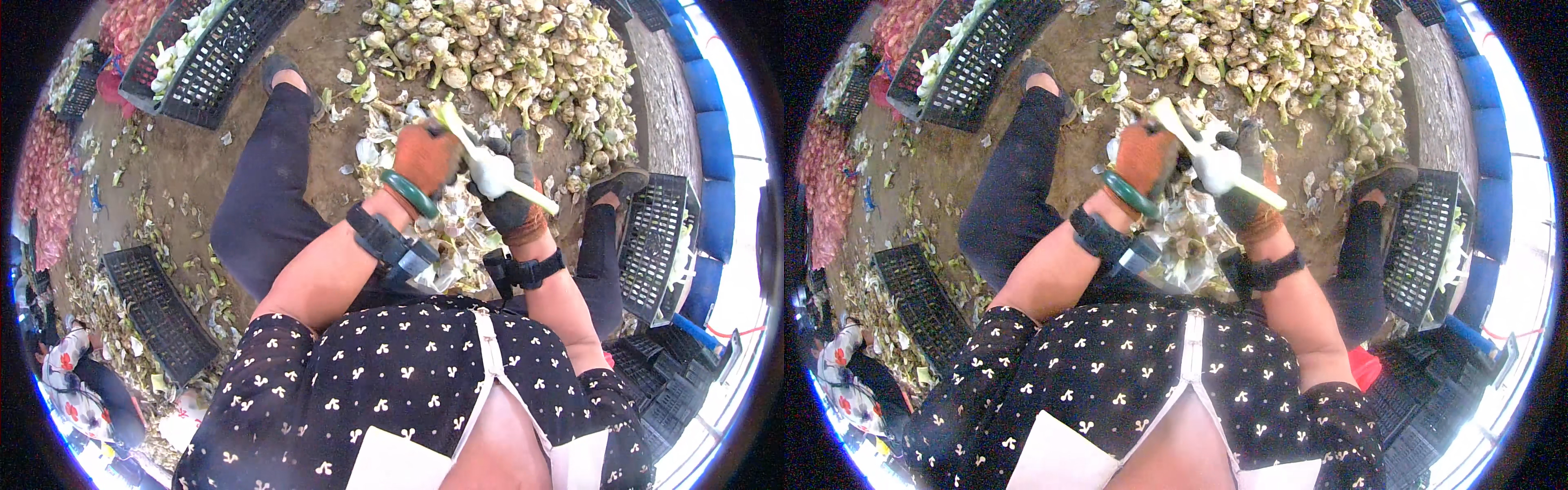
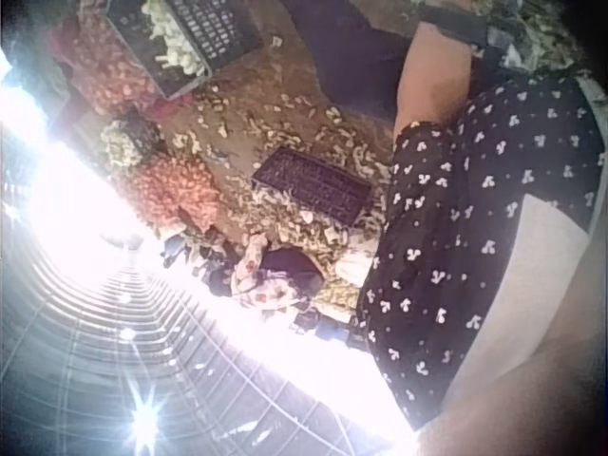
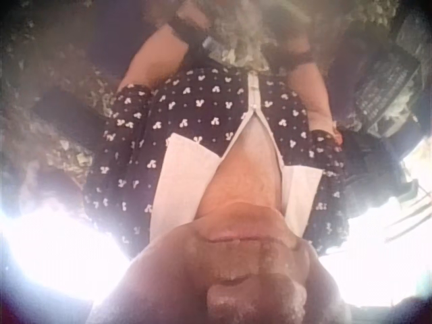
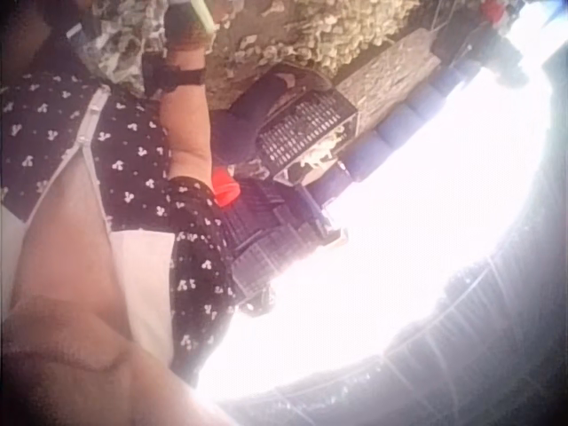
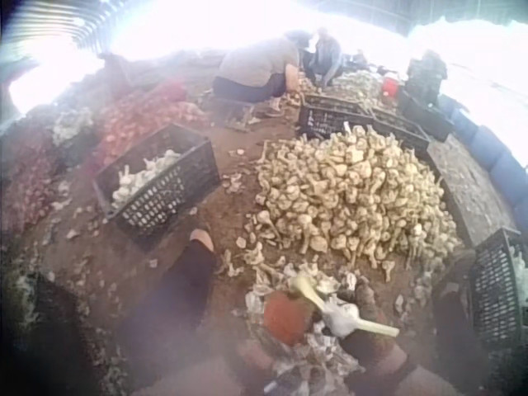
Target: Peeling and processing garlic bulbs for agricultural distribution.
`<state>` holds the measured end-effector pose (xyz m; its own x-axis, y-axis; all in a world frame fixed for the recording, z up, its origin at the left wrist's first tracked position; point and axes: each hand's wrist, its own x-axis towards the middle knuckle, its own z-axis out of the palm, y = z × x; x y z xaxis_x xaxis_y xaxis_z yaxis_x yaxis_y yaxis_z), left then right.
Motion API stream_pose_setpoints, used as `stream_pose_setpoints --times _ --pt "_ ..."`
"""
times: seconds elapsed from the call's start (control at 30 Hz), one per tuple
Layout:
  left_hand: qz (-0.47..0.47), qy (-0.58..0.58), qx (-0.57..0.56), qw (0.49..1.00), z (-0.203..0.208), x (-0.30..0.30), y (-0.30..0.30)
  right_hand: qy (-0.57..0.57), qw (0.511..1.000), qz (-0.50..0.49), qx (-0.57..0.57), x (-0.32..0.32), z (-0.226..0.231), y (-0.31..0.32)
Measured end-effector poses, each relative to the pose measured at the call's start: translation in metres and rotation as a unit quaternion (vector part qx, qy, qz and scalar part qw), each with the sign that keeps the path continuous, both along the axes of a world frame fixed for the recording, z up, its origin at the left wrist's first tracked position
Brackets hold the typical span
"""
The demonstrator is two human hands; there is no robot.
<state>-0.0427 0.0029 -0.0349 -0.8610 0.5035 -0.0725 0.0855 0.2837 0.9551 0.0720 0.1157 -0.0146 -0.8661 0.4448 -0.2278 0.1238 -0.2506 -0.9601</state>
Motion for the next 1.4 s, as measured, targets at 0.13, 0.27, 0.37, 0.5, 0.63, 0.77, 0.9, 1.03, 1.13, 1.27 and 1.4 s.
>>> stream_pose_setpoints --times 0.13,0.27,0.37,0.5,0.63,0.77,0.9,1.03,1.13,1.27,1.4 --pt "-0.008 -0.13 -0.066 0.989 0.0 -0.047 -0.023 0.035 0.905 0.035 -0.423 0.006 0.001 0.009" --pt "-0.206 0.169 -0.216 0.939 0.003 -0.009 -0.024 -0.029 0.903 -0.031 -0.427 0.002 0.018 0.009" --pt "-0.217 0.175 -0.067 0.958 0.023 -0.006 -0.016 0.011 0.941 -0.005 -0.338 0.002 0.01 0.004" --pt "-0.228 0.303 -0.171 0.91 0.033 0.011 -0.017 -0.073 0.99 0.051 -0.108 0.009 0.024 -0.005" --pt "-0.242 0.395 -0.099 0.881 0.019 0.01 -0.019 -0.17 0.963 0.206 -0.017 0.022 0.019 0.013" --pt "-0.241 0.318 -0.134 0.907 0.019 0.0 -0.02 -0.212 0.929 0.302 0.032 0.006 0.043 -0.01" --pt "-0.212 0.111 -0.139 0.961 0.014 -0.001 -0.027 -0.131 0.985 0.11 0.014 0.01 0.018 -0.002" --pt "-0.252 -0.022 -0.013 0.967 -0.002 0.014 -0.032 -0.122 0.986 0.013 0.113 -0.002 0.013 -0.004" --pt "-0.236 -0.217 0.112 0.94 0.005 0.004 -0.035 -0.205 0.939 0.124 0.247 -0.002 0.009 0.023" --pt "-0.078 -0.322 0.033 0.943 0.001 -0.006 -0.041 -0.291 0.696 0.424 0.502 -0.001 -0.02 0.031" --pt "0.272 -0.296 0.423 0.812 0.095 -0.059 -0.046 -0.285 0.788 0.321 0.442 -0.019 -0.048 0.058"
